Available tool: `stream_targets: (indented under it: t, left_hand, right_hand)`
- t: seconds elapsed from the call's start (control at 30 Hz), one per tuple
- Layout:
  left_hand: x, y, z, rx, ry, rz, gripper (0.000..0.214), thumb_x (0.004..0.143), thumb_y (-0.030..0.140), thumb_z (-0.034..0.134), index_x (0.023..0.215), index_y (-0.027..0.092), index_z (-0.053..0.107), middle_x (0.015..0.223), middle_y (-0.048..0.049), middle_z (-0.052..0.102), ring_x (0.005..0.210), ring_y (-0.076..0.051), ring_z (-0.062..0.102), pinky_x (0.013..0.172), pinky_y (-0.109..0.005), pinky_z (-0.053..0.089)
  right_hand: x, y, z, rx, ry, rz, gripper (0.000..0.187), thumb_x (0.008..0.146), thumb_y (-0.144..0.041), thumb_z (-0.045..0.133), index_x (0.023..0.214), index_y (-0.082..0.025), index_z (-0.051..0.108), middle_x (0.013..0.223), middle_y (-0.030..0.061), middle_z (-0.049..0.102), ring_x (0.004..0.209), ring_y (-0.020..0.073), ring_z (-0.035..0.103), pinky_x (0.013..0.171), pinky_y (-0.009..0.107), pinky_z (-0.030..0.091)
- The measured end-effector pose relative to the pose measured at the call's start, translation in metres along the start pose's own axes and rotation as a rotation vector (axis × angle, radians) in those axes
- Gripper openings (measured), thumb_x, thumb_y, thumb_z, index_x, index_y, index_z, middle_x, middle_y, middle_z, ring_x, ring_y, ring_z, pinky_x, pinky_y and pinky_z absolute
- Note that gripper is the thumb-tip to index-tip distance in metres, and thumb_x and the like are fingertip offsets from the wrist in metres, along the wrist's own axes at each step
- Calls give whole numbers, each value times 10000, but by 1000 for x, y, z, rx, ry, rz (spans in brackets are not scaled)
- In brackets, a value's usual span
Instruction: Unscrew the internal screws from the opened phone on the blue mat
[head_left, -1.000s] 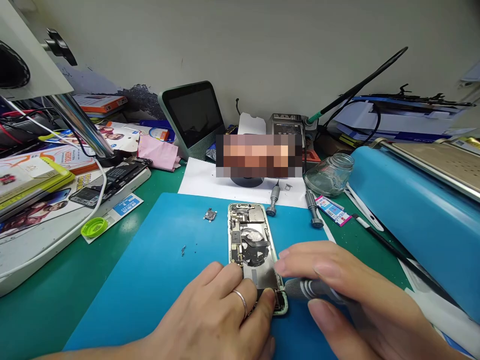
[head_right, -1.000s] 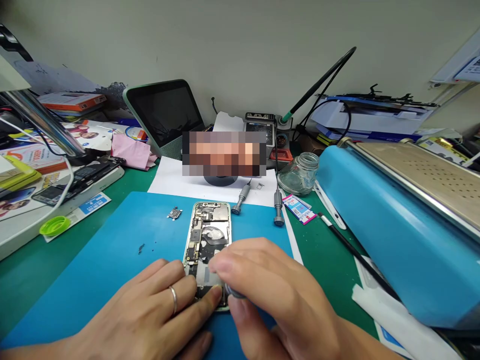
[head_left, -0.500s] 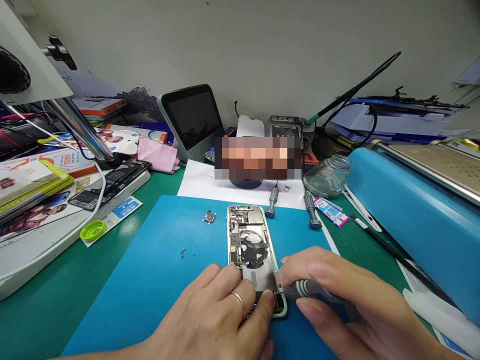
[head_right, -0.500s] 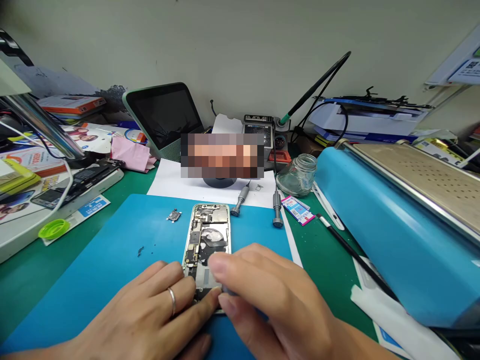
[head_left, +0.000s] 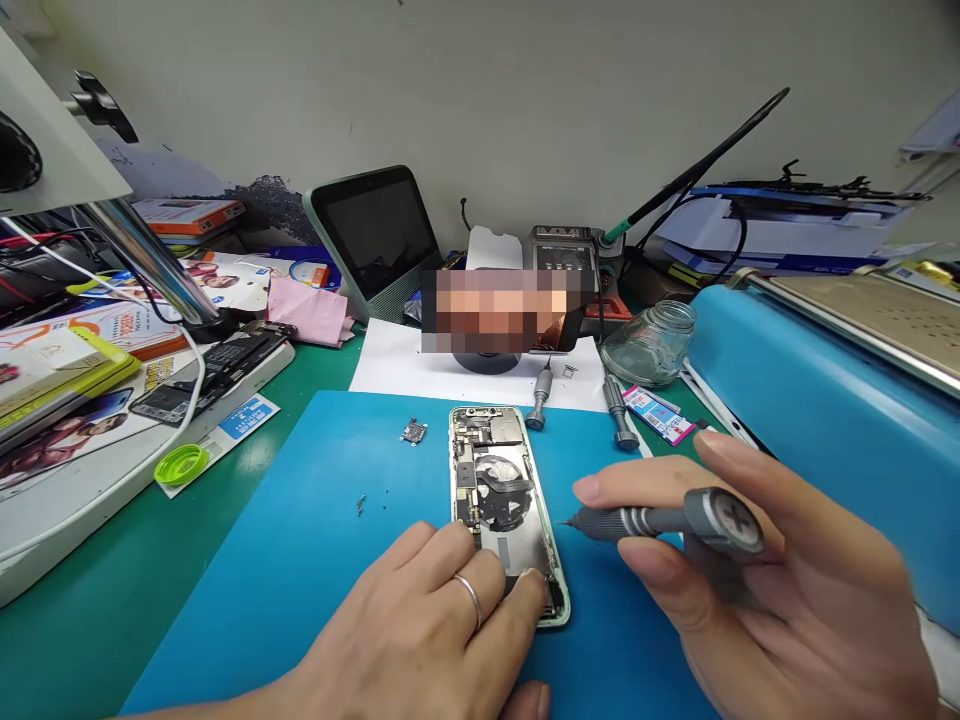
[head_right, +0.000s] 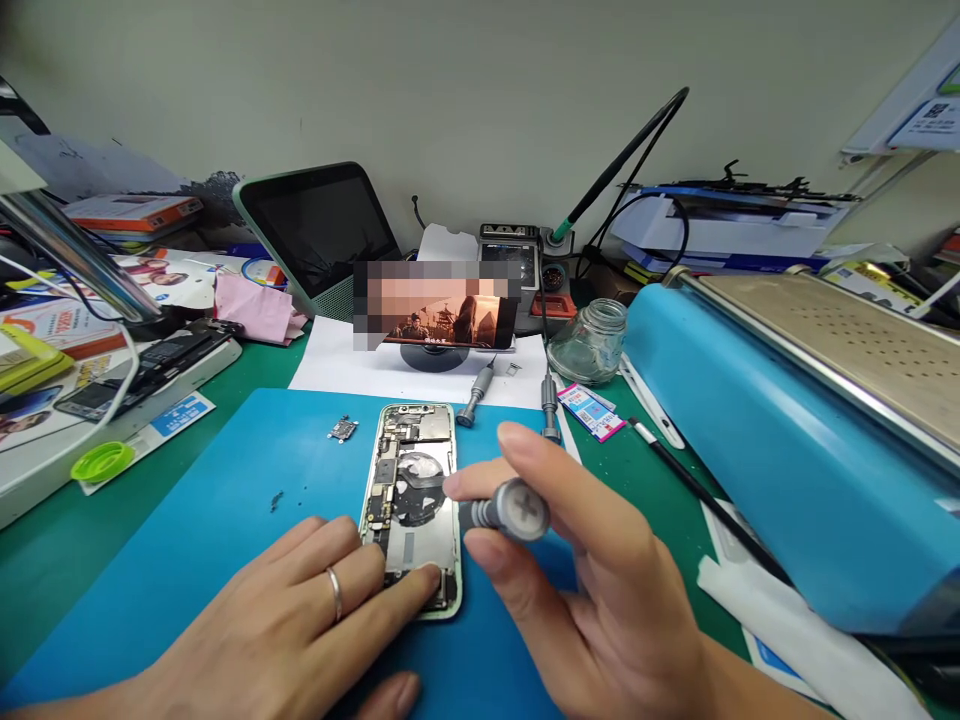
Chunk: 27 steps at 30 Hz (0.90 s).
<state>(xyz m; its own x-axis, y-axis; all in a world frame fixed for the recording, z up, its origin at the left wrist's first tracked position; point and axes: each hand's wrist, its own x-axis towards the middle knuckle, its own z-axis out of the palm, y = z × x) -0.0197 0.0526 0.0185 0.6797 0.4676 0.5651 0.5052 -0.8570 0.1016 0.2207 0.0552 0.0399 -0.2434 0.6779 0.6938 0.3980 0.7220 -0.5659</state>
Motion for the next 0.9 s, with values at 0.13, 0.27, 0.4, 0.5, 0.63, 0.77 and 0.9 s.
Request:
stream_targets:
  t: [0.13,0.27,0.4,0.5,0.63,0.77,0.9]
  left_hand:
    - [-1,0,2,15,-39,10,332,1096,345,470,1253,119,655,815,-7,682,687,-198,627,529,-375,485]
    - [-1,1,1,10,-27,-5,294,1081,320,481,1205,135,671,816,-13,692,693,-210,642,527,-388,492]
    - [-2,3,0,30,-39,-42,316,1084,324,465,1229,126,665,897,-37,740,752,-222,681,537,-398,497]
    - [-4,4,1,28,-40,-33,314,1075,310,482,1244,122,669,897,-38,742,758,-224,683,557,-403,515]
    - [-5,3,0,12,-52,-22,314,1069,313,508,1249,125,683,895,-33,734,769,-229,678,569,-410,518]
    - [0,3,-3,7,-56,-35,294,1066,304,512,1202,129,704,877,-34,725,754,-224,657,544,-402,485]
    - [-4,12,0,-58,157,-54,266,1079,275,493,941,199,706,634,17,560,557,-180,471,453,-387,337]
  right_hand:
    - [5,0,-1,-43,-36,-44,639,922,-23,695,1485,-316,613,1129,5,837,978,206,801,1021,338,666]
    - [3,5,1,-34,-9,-45,593,905,33,670,1394,-302,669,1195,15,800,1029,204,765,1054,373,624]
    - [1,9,4,-4,-1,-42,666,895,85,635,1436,-304,634,1211,19,783,1095,207,741,1093,405,566]
    - [4,11,5,-17,-57,-70,624,891,77,630,1407,-272,651,1173,33,788,1108,215,732,1053,397,568]
    - [12,11,3,-52,-111,-127,530,907,70,594,1326,-240,689,1120,41,797,1073,202,738,1001,355,583]
    - [17,10,2,-103,-149,-145,406,941,39,579,1210,-223,733,1041,48,803,1006,197,741,915,323,603]
    - [18,11,2,-118,-175,-151,353,949,28,579,1150,-216,736,1034,54,808,1061,210,722,978,347,580]
